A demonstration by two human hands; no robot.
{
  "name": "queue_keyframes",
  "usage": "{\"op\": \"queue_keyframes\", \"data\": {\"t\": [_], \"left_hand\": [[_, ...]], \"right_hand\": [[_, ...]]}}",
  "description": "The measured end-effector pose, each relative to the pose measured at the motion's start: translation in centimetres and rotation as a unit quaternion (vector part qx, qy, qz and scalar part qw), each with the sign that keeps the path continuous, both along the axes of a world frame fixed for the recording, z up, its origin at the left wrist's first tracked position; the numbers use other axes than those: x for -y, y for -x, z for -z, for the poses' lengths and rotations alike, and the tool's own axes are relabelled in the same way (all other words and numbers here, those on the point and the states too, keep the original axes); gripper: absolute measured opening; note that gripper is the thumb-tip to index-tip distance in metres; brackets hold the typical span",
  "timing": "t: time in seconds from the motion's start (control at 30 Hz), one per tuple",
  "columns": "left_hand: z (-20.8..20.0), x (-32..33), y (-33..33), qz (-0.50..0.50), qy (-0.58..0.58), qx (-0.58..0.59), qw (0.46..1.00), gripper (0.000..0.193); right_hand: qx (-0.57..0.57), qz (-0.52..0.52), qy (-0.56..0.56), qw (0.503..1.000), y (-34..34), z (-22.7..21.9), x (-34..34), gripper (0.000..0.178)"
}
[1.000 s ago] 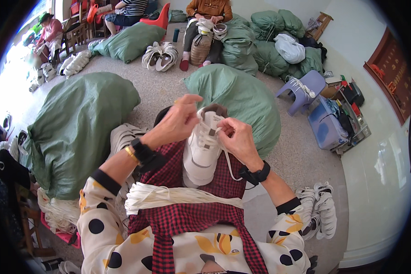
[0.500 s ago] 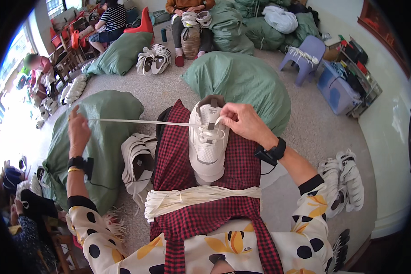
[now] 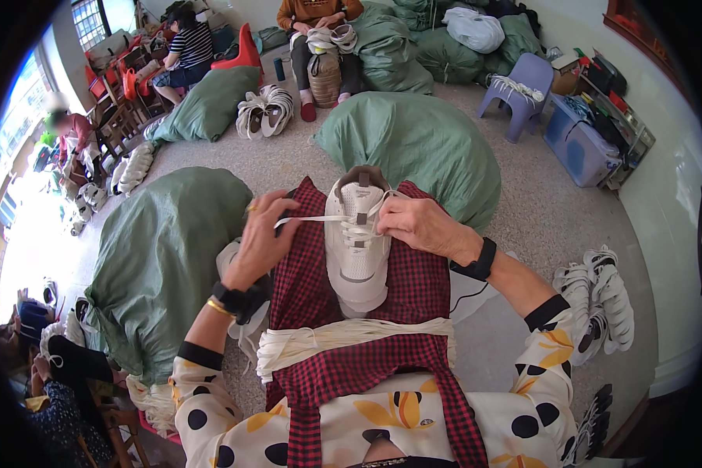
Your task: Threading shoelaces through the eyelets of white sneakers.
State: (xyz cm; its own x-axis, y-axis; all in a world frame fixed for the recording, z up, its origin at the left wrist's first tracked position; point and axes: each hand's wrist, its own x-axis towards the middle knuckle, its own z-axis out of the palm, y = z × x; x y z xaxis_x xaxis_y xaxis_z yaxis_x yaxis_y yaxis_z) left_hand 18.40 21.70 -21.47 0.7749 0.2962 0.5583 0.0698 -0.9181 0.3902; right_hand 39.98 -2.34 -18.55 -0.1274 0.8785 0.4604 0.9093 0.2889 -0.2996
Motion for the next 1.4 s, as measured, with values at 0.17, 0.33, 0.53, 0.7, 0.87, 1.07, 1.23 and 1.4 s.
{"op": "queue_keyframes", "data": {"t": [0.17,0.33,0.53,0.7,0.87,1.07,1.23,1.4], "left_hand": [[-1.2,3.0,-3.0,0.119,0.014,0.021,0.993,0.025],[-1.3,3.2,-3.7,0.117,0.055,-0.008,0.992,0.024],[-1.7,3.3,-3.1,0.134,0.043,0.007,0.99,0.025],[-2.0,3.4,-2.6,0.13,0.065,-0.03,0.989,0.024],[-1.9,3.5,-2.7,0.135,0.052,-0.012,0.989,0.022],[-2.1,3.7,-2.7,0.134,0.044,-0.022,0.99,0.022],[-2.3,3.6,-2.7,0.121,0.033,-0.048,0.991,0.023],[-2.3,3.7,-2.7,0.114,0.034,-0.054,0.991,0.024]], "right_hand": [[-0.062,-0.046,0.087,0.993,-0.2,-1.0,0.2,0.008],[-0.05,-0.055,0.059,0.995,0.8,-0.8,0.6,0.008],[0.091,-0.029,-0.146,0.985,1.8,-0.2,-1.1,0.014],[-0.043,0.085,-0.069,0.993,0.1,-1.6,0.8,0.02],[0.046,0.045,-0.082,0.995,-0.8,-1.4,1.8,0.031],[0.12,-0.038,-0.052,0.991,-0.5,-0.7,-0.5,0.018],[0.152,-0.093,0.021,0.984,-1.2,-1.9,-1.3,0.005],[0.156,-0.093,-0.022,0.983,-0.7,-1.2,-1.1,0.008]]}}
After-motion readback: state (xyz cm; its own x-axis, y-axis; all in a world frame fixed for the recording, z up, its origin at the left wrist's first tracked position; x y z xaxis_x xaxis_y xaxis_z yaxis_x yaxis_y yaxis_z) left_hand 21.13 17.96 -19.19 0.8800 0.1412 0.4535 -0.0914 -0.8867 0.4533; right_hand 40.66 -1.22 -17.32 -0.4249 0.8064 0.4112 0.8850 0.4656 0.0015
